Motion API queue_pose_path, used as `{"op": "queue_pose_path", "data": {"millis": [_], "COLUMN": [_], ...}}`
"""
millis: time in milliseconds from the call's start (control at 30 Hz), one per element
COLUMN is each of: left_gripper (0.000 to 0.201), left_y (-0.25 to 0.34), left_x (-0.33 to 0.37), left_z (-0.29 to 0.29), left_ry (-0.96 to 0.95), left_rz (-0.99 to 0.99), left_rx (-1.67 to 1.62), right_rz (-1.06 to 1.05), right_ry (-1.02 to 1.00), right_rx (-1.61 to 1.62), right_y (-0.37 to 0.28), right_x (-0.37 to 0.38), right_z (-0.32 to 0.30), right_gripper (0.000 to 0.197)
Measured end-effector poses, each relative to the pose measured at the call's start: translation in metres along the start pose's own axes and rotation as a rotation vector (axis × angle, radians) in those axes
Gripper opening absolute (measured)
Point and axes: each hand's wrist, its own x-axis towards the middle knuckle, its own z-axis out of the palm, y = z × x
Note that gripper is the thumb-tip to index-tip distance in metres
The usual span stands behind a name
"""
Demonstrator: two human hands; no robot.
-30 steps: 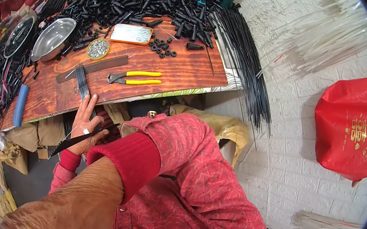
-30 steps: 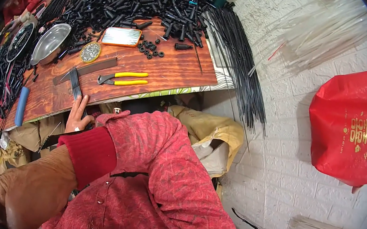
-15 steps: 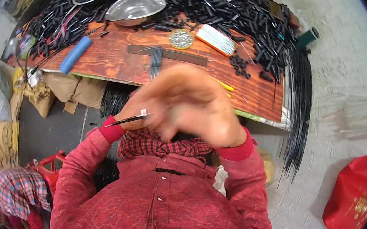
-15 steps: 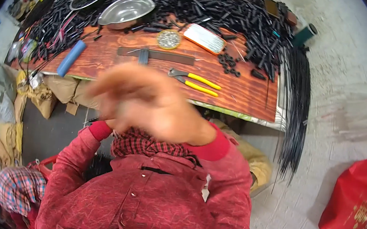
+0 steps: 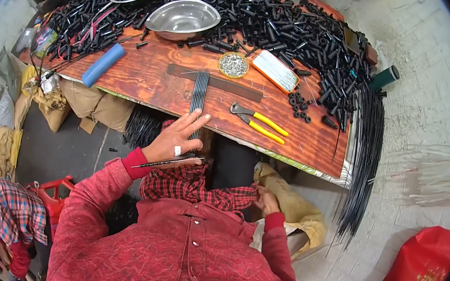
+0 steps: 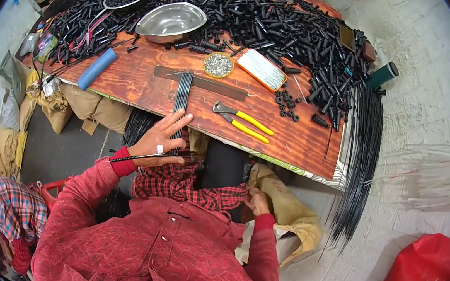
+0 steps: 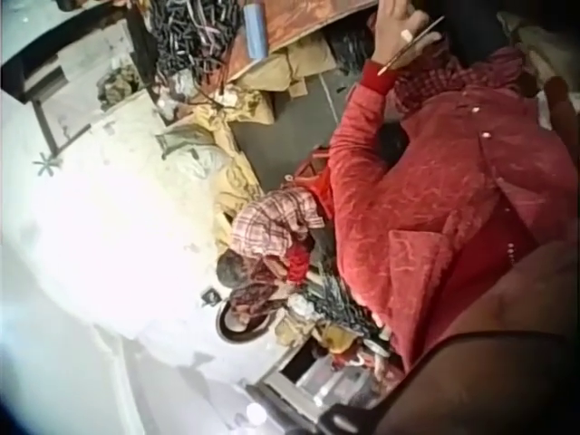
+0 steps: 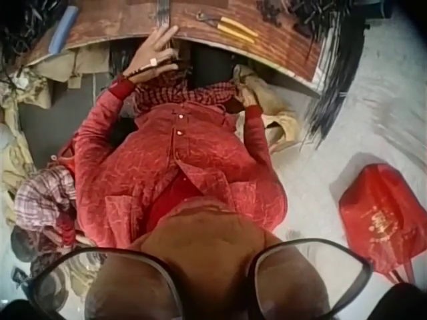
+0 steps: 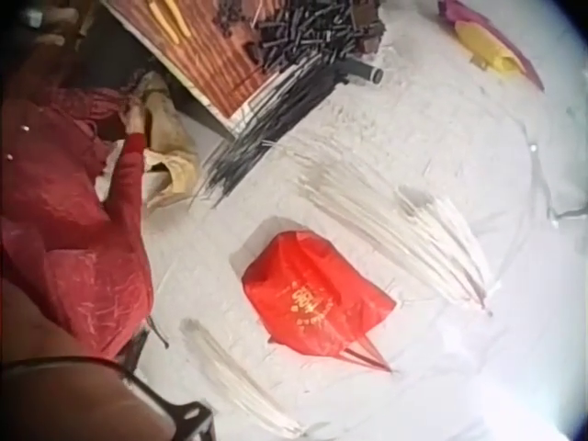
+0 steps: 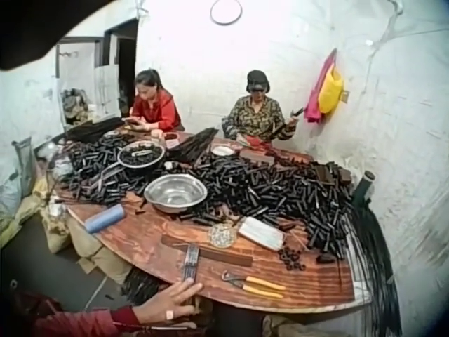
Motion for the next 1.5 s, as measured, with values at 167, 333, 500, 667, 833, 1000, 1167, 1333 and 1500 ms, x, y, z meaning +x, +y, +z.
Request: {"op": "queue_pose_path", "data": {"millis": [167, 333, 500, 667, 833, 1000, 1167, 1333, 1500], "left_gripper": [0.038, 0.037, 0.038, 0.036, 0.037, 0.038, 0.037, 0.039, 0.040], "left_y": [0.008, 0.006, 0.009, 0.011, 0.018, 0.005, 0.008, 0.003, 0.003], "left_x": [0.011, 0.012, 0.008, 0.006, 0.007, 0.009, 0.018, 0.009, 0.002], "left_z": [-0.004, -0.011, -0.013, -0.010, -0.009, -0.005, -0.016, -0.010, -0.005], "left_ry": [-0.012, -0.031, -0.023, -0.042, -0.062, -0.055, -0.056, -0.033, 0.007], "left_rz": [-0.024, -0.039, -0.037, -0.001, 0.009, 0.006, -0.007, -0.025, -0.014], "left_rx": [-0.078, -0.076, -0.059, -0.082, -0.091, -0.079, -0.079, -0.100, -0.097], "right_rz": [-0.923, -0.900, -0.904, -0.957, -0.870, -0.605, -0.395, -0.667, -0.705], "right_ry": [0.022, -0.019, -0.049, -0.123, -0.197, -0.184, -0.076, 0.195, -0.158], "right_rx": [-1.460, -1.117, -0.785, -0.448, -0.098, 0.153, 0.332, -1.443, -1.581], "right_y": [0.037, 0.042, 0.054, 0.022, 0.008, 0.034, 0.021, -0.039, -0.154], "right_x": [0.067, 0.072, 0.078, 0.111, 0.125, 0.073, 0.025, -0.122, -0.217], "right_z": [0.007, 0.026, 0.063, 0.117, 0.112, 0.066, 0.026, 0.079, 0.174], "right_gripper": [0.020, 0.022, 0.024, 0.027, 0.030, 0.033, 0.036, 0.027, 0.020]}}
